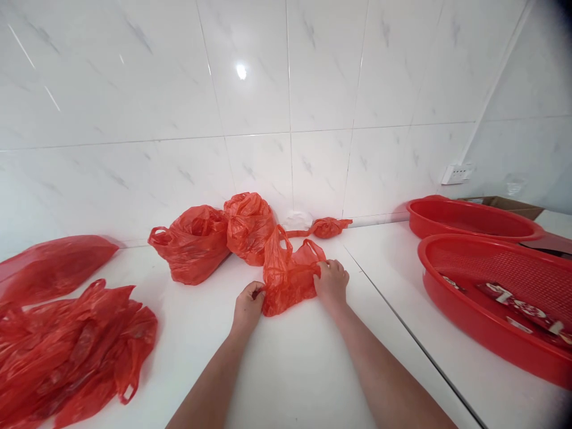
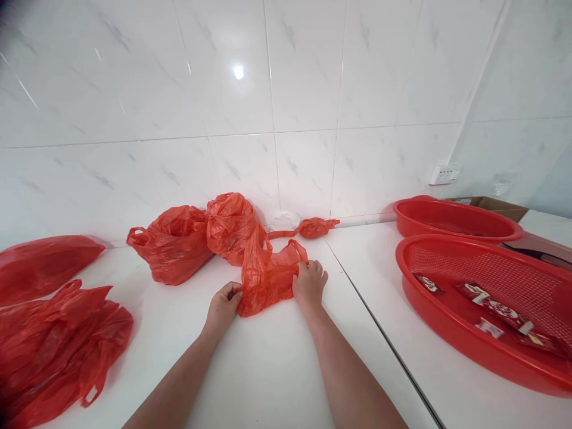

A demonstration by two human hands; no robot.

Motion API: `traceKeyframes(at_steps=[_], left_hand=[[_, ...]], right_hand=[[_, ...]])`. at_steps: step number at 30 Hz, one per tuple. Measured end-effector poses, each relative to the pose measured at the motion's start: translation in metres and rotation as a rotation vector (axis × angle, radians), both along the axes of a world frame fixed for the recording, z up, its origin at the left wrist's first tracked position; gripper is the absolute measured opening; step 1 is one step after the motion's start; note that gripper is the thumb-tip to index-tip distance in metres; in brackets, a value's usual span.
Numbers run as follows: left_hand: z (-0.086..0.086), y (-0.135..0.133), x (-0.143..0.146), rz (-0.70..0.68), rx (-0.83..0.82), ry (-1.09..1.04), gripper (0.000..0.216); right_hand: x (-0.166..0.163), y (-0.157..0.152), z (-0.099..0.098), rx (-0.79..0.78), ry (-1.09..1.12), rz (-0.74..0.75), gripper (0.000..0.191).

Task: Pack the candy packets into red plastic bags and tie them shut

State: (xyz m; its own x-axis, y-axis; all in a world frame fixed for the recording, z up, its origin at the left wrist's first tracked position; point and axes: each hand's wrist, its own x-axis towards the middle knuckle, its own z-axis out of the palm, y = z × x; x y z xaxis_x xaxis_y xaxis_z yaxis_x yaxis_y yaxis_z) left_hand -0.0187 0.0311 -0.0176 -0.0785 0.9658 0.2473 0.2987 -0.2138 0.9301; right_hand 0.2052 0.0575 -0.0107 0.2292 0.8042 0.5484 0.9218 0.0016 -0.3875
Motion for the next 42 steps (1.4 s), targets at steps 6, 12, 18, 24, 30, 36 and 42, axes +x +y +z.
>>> traceKeyframes(at_steps=[6,12,18,24,30,36,42], left_hand=[[-0.002,-0.003,0.001,-0.023,0.005,-0.085,0.008],[-0.004,-0.005,0.002,-0.034,0.079,-0.038,0.016],[0.005,-0.005,-0.004,0.138,0.196,0.03,0.017],[0.022,-0.023,0.011,0.134,0.389,0.131,0.021],[0.007,-0.028,0.032,-0.227,0.088,-0.316,0.05],[0.021,-0.023,0.016,-0.428,-0.066,-0.706,0.049],[0.026,-0.024,0.015,-0.396,-0.075,-0.675,0.06]], right_hand=[[-0.03,-0.013,0.007,0.124,0.036,0.311,0.044],[-0.035,-0.012,-0.003,-0.165,0.022,0.385,0.056],[-0.032,-0.017,0.012,-0.075,-0.107,0.253,0.009],[-0.04,-0.03,0.029,0.182,-0.165,0.281,0.01],[-0.07,-0.048,0.024,0.209,-0.204,0.564,0.017],[-0.087,-0.058,0.02,0.067,-0.181,0.727,0.025],[-0.087,-0.059,0.016,-0.025,-0.155,0.772,0.026]])
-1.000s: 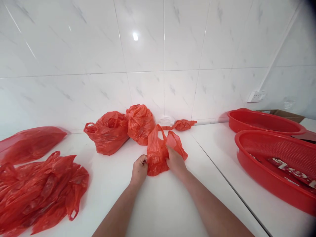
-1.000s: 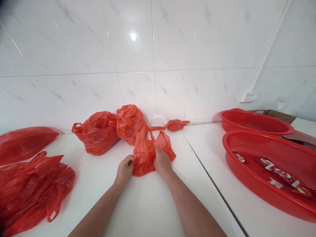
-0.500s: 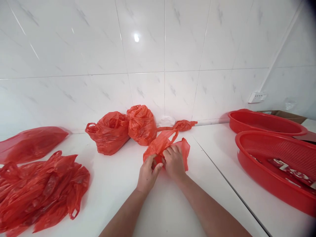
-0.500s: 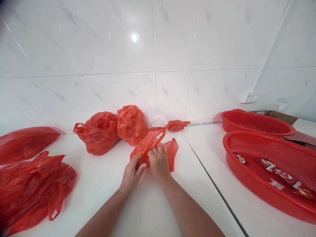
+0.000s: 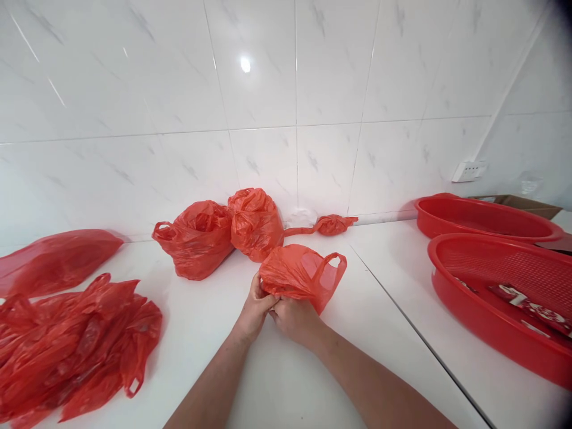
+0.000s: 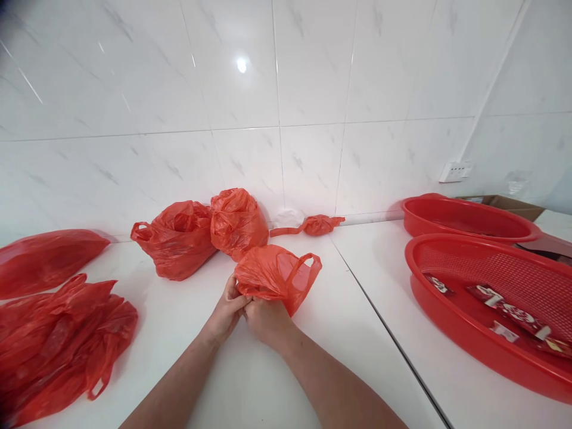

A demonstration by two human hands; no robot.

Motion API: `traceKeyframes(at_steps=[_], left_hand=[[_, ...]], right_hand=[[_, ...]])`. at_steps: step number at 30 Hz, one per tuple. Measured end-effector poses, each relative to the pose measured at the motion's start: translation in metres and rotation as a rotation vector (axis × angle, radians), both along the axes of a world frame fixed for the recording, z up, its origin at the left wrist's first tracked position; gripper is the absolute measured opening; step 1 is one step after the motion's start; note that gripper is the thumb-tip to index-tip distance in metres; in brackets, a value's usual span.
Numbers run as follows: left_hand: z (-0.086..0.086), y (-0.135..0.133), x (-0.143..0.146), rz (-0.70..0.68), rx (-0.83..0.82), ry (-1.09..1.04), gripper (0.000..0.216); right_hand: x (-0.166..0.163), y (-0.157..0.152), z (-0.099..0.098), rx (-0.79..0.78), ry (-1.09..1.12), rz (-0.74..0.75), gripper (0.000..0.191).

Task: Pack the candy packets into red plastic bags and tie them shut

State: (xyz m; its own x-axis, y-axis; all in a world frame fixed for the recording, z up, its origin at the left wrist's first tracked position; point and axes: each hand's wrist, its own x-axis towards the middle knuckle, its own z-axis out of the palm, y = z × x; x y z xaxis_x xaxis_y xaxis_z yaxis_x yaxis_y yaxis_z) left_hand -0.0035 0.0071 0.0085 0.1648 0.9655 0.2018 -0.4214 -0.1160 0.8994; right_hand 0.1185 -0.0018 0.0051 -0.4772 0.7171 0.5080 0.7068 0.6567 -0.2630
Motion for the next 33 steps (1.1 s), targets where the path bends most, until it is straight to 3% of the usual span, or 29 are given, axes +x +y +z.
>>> traceKeyframes(at_steps=[4,7,12,15,19,21,23,25,27,31,33], left_hand=[[-0.013,0.011,-0.003,0.134,-0.028,-0.084,0.029],[-0.016,0.018,-0.011,0.221,-0.084,-0.227,0.026],[-0.007,0.02,-0.022,0.317,-0.195,-0.35,0.027],[-0.003,0.019,-0.025,0.383,-0.289,-0.385,0.018],[-0.005,0.019,-0.027,0.385,-0.298,-0.361,0.017],[-0.006,0.019,-0.027,0.369,-0.296,-0.369,0.021],[-0.007,0.019,-0.024,0.331,-0.296,-0.395,0.025],[-0.006,0.017,-0.021,0.283,-0.293,-0.405,0.028],[-0.006,0.015,-0.017,0.236,-0.296,-0.388,0.029],[-0.009,0.008,-0.01,0.143,-0.293,-0.308,0.029],[-0.01,0.006,-0.009,0.169,-0.275,-0.255,0.026]], right_hand=[[-0.001,-0.001,0.0,-0.016,-0.068,0.01,0.017],[0.0,-0.002,0.003,0.001,-0.095,-0.038,0.016],[0.015,0.009,0.004,-0.085,-0.038,-0.341,0.034],[0.033,0.023,0.0,-0.158,-0.044,-0.521,0.028],[0.06,0.036,0.001,-0.165,0.028,-0.756,0.062],[0.067,0.037,0.007,-0.104,0.124,-0.793,0.059],[0.064,0.033,0.013,0.003,0.235,-0.702,0.04],[0.053,0.025,0.017,0.053,0.302,-0.512,0.021],[0.039,0.016,0.018,0.011,0.313,-0.322,0.019],[0.02,0.002,0.012,-0.344,0.223,-0.107,0.024],[0.019,0.001,0.007,-0.547,0.143,-0.033,0.019]])
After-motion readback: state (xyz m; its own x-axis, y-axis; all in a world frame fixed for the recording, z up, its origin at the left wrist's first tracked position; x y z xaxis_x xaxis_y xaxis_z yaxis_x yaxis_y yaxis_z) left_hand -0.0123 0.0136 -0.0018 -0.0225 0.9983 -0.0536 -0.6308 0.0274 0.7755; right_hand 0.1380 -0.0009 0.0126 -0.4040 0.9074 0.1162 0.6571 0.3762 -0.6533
